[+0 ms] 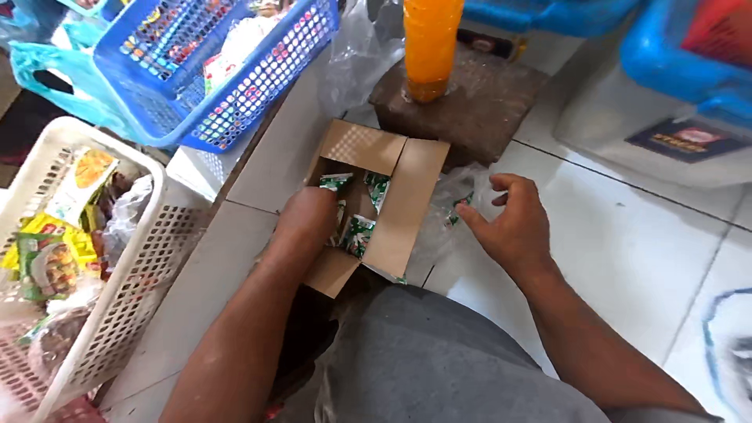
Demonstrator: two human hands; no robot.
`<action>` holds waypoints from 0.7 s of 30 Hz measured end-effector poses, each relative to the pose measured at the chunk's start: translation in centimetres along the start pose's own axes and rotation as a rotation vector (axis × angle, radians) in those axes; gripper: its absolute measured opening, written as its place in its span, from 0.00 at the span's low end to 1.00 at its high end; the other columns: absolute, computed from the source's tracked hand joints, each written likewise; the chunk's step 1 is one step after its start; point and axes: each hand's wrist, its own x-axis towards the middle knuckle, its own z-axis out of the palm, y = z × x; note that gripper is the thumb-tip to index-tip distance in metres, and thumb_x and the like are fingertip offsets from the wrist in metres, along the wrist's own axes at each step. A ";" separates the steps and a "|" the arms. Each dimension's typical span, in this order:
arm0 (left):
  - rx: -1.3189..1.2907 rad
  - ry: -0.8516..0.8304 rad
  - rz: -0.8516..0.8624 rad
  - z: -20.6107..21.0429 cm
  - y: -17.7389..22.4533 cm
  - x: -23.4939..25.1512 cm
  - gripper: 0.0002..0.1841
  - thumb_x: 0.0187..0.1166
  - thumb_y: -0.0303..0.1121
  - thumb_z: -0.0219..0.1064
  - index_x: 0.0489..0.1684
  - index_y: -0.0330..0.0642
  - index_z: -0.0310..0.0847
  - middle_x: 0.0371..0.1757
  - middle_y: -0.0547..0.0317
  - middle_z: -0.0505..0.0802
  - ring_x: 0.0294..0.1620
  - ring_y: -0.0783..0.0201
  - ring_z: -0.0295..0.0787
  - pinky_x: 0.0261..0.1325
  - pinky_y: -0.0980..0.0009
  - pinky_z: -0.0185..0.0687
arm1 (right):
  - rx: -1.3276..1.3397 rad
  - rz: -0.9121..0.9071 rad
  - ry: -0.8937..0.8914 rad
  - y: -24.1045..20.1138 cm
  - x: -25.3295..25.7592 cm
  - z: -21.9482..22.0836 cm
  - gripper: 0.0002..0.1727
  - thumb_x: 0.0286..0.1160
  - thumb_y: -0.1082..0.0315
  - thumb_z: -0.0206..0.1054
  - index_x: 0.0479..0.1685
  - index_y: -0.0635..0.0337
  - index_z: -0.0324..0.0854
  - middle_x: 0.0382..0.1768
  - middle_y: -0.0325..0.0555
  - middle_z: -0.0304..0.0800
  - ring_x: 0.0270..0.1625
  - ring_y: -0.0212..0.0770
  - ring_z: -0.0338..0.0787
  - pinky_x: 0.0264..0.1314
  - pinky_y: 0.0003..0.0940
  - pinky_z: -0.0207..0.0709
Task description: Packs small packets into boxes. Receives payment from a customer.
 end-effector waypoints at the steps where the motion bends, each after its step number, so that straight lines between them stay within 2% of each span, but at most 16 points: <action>1: -0.029 0.002 0.020 -0.4 -0.5 -0.2 0.10 0.82 0.35 0.68 0.38 0.38 0.91 0.39 0.39 0.93 0.44 0.36 0.91 0.47 0.31 0.85 | 0.003 0.016 0.005 0.4 0.5 0.7 0.43 0.67 0.41 0.79 0.76 0.60 0.72 0.64 0.59 0.82 0.55 0.56 0.88 0.53 0.57 0.85; 3: -0.075 -0.030 0.052 -0.7 -1.2 -0.8 0.11 0.82 0.37 0.69 0.39 0.39 0.92 0.40 0.41 0.93 0.46 0.38 0.92 0.51 0.31 0.84 | 0.028 0.054 0.001 1.2 1.0 1.4 0.34 0.73 0.53 0.77 0.75 0.59 0.72 0.55 0.57 0.88 0.48 0.56 0.91 0.48 0.58 0.86; 5: -0.087 -0.060 0.048 -0.1 -1.2 -1.1 0.20 0.78 0.50 0.73 0.41 0.39 0.91 0.40 0.41 0.93 0.46 0.39 0.91 0.52 0.31 0.84 | 0.091 0.032 0.019 1.8 1.1 1.0 0.26 0.78 0.63 0.70 0.74 0.57 0.73 0.46 0.52 0.90 0.35 0.49 0.91 0.36 0.51 0.86; 6: -0.076 -0.070 0.022 0.2 -0.7 -1.3 0.26 0.75 0.57 0.73 0.43 0.38 0.90 0.42 0.39 0.92 0.47 0.37 0.91 0.52 0.31 0.84 | 0.127 -0.007 0.025 2.1 0.9 0.5 0.24 0.80 0.65 0.66 0.75 0.57 0.73 0.44 0.49 0.90 0.33 0.44 0.90 0.35 0.46 0.87; 8: -0.028 -0.090 -0.033 0.6 0.7 -1.5 0.34 0.69 0.64 0.74 0.47 0.36 0.88 0.47 0.36 0.91 0.51 0.35 0.90 0.52 0.31 0.84 | 0.167 -0.095 0.032 2.7 0.2 -0.7 0.24 0.82 0.66 0.63 0.76 0.56 0.71 0.47 0.47 0.90 0.36 0.39 0.91 0.37 0.40 0.88; 10: 0.012 -0.120 -0.046 0.7 1.5 -1.4 0.34 0.67 0.62 0.77 0.47 0.34 0.87 0.49 0.34 0.90 0.53 0.33 0.89 0.53 0.31 0.84 | 0.160 -0.139 0.068 3.0 -0.8 -1.8 0.23 0.81 0.65 0.63 0.75 0.57 0.72 0.58 0.49 0.88 0.47 0.39 0.92 0.45 0.39 0.89; 12: 0.014 -0.133 -0.027 0.9 1.5 -0.8 0.28 0.67 0.54 0.80 0.48 0.33 0.88 0.48 0.34 0.91 0.53 0.33 0.89 0.54 0.30 0.84 | 0.195 -0.214 0.164 2.9 -1.5 -2.5 0.23 0.79 0.65 0.67 0.72 0.61 0.75 0.67 0.53 0.84 0.61 0.43 0.89 0.56 0.40 0.88; 14: 0.004 -0.116 0.004 1.2 1.0 -0.5 0.21 0.69 0.44 0.80 0.48 0.34 0.88 0.46 0.35 0.91 0.52 0.34 0.89 0.53 0.30 0.84 | 0.299 -0.327 0.252 1.7 -1.7 -2.5 0.20 0.78 0.67 0.69 0.67 0.63 0.77 0.63 0.53 0.86 0.61 0.43 0.90 0.58 0.40 0.88; 16: -0.070 -0.059 0.046 1.0 0.2 -0.7 0.14 0.71 0.36 0.77 0.47 0.37 0.89 0.43 0.38 0.92 0.49 0.36 0.91 0.53 0.30 0.84 | 0.440 -0.421 0.236 -0.4 -1.6 -2.3 0.16 0.78 0.68 0.69 0.62 0.64 0.79 0.56 0.49 0.90 0.55 0.40 0.92 0.56 0.40 0.90; 19: -0.278 0.014 0.051 -1.0 -1.3 -2.3 0.10 0.76 0.36 0.76 0.48 0.43 0.92 0.40 0.48 0.95 0.42 0.47 0.93 0.51 0.36 0.87 | 0.691 -0.430 0.038 -3.8 -1.5 -1.5 0.15 0.77 0.70 0.69 0.60 0.62 0.80 0.50 0.43 0.92 0.49 0.36 0.93 0.53 0.38 0.91; 21: -0.426 0.124 0.040 -2.6 -1.8 -4.5 0.10 0.77 0.37 0.75 0.49 0.43 0.91 0.38 0.53 0.96 0.36 0.55 0.94 0.46 0.43 0.91 | 0.912 -0.287 -0.184 -6.1 -1.5 -1.1 0.18 0.78 0.70 0.68 0.66 0.63 0.79 0.54 0.46 0.92 0.52 0.41 0.94 0.54 0.40 0.93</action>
